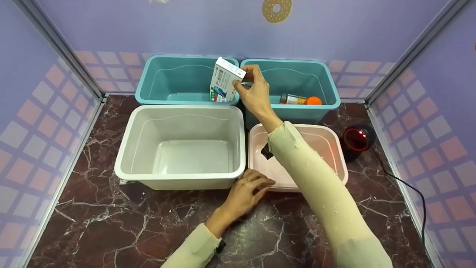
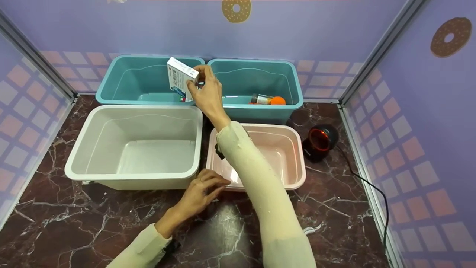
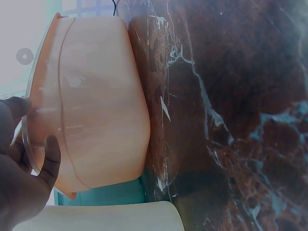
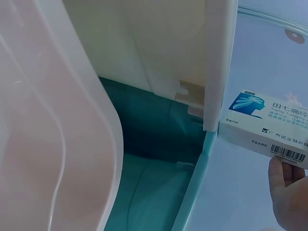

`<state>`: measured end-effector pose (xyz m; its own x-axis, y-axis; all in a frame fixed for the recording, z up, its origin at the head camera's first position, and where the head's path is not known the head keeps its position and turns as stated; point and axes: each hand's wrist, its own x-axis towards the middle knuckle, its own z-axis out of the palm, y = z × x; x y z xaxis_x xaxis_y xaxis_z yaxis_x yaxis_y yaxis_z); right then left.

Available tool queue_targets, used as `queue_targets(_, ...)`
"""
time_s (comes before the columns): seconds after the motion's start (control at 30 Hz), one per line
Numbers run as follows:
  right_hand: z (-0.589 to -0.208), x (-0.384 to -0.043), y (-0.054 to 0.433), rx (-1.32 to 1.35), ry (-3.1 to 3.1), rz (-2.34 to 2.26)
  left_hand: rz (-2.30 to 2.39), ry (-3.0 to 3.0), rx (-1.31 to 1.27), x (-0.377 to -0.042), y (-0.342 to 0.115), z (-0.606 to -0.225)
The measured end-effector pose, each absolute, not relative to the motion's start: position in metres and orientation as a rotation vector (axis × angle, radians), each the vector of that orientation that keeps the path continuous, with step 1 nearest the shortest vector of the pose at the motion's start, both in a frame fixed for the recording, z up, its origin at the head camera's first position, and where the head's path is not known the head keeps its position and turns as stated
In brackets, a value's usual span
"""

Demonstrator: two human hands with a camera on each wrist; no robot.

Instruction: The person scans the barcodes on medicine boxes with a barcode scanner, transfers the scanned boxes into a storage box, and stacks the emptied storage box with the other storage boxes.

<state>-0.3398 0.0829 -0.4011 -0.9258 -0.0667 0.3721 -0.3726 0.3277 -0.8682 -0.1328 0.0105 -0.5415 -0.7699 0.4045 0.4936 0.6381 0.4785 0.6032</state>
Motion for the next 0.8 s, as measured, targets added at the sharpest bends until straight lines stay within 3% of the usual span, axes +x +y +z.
queue_targets(0.33,-0.41,-0.341,0.077,0.483,-2.372,1.585,-1.177,-2.41,-0.892,-0.134,0.011,-0.542)
queue_targets(0.8,-0.415,-0.339,0.081,0.407,-2.509,1.562,-1.171,-2.451,-0.881,-0.133,0.011,-0.541)
